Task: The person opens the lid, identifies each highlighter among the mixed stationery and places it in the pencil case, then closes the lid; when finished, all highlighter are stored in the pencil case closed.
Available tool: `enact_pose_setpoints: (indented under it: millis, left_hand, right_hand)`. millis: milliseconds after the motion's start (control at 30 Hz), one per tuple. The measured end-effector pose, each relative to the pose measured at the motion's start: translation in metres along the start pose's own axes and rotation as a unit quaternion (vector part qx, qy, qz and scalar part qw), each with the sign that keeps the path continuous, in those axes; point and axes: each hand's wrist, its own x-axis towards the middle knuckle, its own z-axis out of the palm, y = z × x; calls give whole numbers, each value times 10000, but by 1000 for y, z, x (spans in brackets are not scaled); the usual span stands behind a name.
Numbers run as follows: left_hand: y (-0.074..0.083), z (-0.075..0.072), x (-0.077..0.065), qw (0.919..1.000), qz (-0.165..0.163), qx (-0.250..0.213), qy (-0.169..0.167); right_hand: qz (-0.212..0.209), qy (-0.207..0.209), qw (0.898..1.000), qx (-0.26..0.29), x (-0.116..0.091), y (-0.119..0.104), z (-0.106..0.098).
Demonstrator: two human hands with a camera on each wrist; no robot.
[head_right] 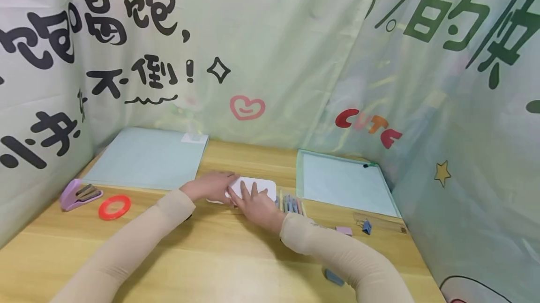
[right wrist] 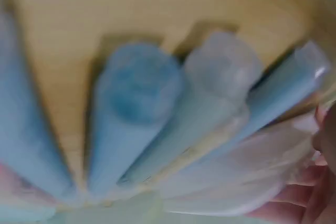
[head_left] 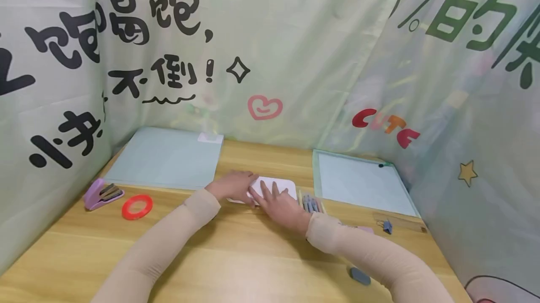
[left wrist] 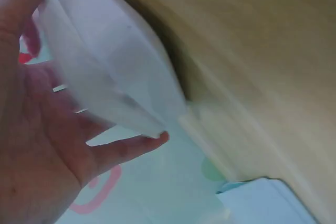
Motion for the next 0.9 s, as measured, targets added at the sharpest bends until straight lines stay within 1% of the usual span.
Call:
enact_pose_setpoints:
  millis: [67,167,233,300,367,433,467,533,600,700,800,900]
  left_hand:
    - [-6,0,-3,9998,16,-176,29]
    - [-14,1,-10,9984,-62,-563,13]
    - [-20,0,-14,9965,-257,-797,68]
    - [-26,-4,-20,9927,-572,-1064,68]
    - [-30,-10,-26,9874,-910,-1296,42]
    - [-33,-14,-34,9793,-1227,-1608,-94]
    - [-34,-15,-37,9757,-1344,-1724,-173]
    - [-35,-16,-42,9719,-1396,-1871,-283]
    - [-34,-14,-42,9737,-1302,-1833,-356]
    - [-31,-13,-40,9824,-981,-1566,-273]
    - [-27,-13,-37,9880,-904,-1236,-186]
    - [-26,-12,-35,9898,-963,-1039,-131]
  right_hand:
    - [20,47,9998,211,1,5,-2]
    - [-6,200,9982,563,5,11,-4]
    - [67,310,9955,897,7,16,-4]
    - [203,390,9927,1125,8,21,-4]
    - [371,478,9898,1290,9,26,-2]
    - [503,545,9876,1386,11,31,2]
    - [566,593,9867,1403,12,34,4]
    - [685,710,9839,1492,15,40,7]
    - [835,792,9803,1606,18,46,11]
    - [1128,890,9696,1978,24,53,17]
    - [1468,941,9527,2490,30,57,22]
    - [1764,1127,9290,3050,35,61,25]
